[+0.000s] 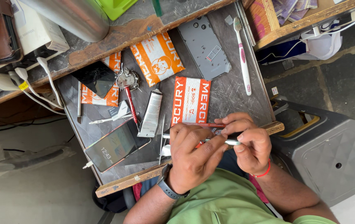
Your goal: The person is repairing a smartphone by manipulating its internal components and casing. They use a red screwdriver to adjust parts inside the phone, then place the device into a branded cardboard box. The person also handles a pair of scissors and a plastic bag containing small items, organizing them on the workbench.
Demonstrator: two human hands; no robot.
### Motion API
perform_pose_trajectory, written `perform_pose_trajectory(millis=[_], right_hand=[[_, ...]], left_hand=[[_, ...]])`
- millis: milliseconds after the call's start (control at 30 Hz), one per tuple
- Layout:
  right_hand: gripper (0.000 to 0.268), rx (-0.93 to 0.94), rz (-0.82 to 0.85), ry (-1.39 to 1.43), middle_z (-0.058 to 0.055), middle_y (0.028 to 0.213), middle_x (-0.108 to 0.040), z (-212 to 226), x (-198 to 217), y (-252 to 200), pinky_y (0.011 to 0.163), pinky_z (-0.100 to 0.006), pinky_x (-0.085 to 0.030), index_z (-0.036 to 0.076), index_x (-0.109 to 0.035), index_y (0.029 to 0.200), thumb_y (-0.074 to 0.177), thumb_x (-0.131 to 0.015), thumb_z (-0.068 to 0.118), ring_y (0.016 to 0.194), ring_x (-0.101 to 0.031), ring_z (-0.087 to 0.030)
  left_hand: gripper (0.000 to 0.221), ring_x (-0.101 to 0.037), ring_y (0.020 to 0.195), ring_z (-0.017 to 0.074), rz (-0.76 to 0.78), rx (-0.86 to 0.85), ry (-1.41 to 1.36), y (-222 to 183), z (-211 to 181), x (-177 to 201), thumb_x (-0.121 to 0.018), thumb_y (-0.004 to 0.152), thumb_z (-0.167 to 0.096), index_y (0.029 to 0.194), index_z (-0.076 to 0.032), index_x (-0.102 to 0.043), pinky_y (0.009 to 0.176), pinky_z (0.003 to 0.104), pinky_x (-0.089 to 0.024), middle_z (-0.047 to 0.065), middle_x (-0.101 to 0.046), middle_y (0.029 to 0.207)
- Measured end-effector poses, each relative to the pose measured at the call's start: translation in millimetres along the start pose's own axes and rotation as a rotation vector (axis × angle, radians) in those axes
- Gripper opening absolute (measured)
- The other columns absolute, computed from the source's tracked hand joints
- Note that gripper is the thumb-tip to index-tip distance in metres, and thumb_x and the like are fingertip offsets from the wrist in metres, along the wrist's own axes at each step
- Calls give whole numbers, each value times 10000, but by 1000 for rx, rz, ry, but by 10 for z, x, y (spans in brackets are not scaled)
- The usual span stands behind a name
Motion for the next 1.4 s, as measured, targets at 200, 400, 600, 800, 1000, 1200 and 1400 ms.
perform_pose_trajectory(millis=[200, 400, 600, 800, 1000, 1200, 1400], right_hand=[[96, -94, -42, 110, -180, 1194, -557, 13, -9, -32, 1117, -623, -548, 89, -472, 1141, 1086, -540, 129, 1261, -542, -318], [125, -129, -55, 162, -155, 1174, -559, -2, -16, -15, 1090, -591, -537, 72, -482, 1173, 1080, -554, 113, 1238, -533, -290], [228, -76, -9, -26, -134, 1099, -568, 69, -50, 78, 1042, -547, -597, 30, -538, 1146, 989, -661, 140, 1134, -573, -274], [188, -154, -63, -88, -105, 1061, -584, -2, -18, 75, 1020, -499, -652, 9, -594, 1051, 979, -725, 122, 1102, -627, -251], [160, -106, -56, -167, -102, 1032, -584, 28, -31, 82, 1008, -491, -645, 9, -606, 1028, 976, -714, 115, 1080, -624, -251], [160, -129, -105, -60, -86, 1064, -568, -81, 7, 10, 980, -493, -641, 28, -598, 1060, 1005, -700, 138, 1108, -597, -219], [136, -175, -176, 114, -74, 1141, -535, -227, 48, -108, 1042, -537, -606, 34, -596, 1113, 1037, -691, 94, 1123, -567, -190]], left_hand=[[275, -637, 952, 193, -14, -20, -9, 10, -20, 0, -853, 826, -175, 1070, -133, -733, 883, 404, -365, 5, -640, 1000], [273, -640, 943, 217, 13, 55, -49, 32, 26, 7, -833, 828, -102, 1084, -105, -737, 905, 383, -414, 17, -653, 996], [262, -660, 973, 249, 1, 65, -89, 28, 15, 51, -789, 838, -19, 1075, -74, -691, 918, 385, -441, 45, -692, 1028], [331, -665, 937, 252, -11, 98, -116, 3, 71, 9, -793, 846, 10, 1138, -44, -647, 868, 397, -461, 59, -715, 1031], [353, -678, 991, 267, -35, 47, -110, -42, 46, 9, -783, 860, 25, 1158, -58, -611, 902, 405, -486, 78, -702, 1053], [381, -675, 1007, 288, -15, 14, -58, -19, 58, 42, -808, 864, -12, 1194, -21, -616, 922, 413, -484, 126, -709, 1131], [326, -696, 1010, 278, -50, 167, -105, -150, 414, 241, -786, 825, 27, 1113, -61, -662, 936, 398, -511, 68, -732, 1078]])
Point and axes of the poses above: each hand's wrist, its own y-axis towards the middle knuckle, its own x-axis out of the back of the hand, z = x × y, the point moved 8 cm from there along y, towards the middle knuckle
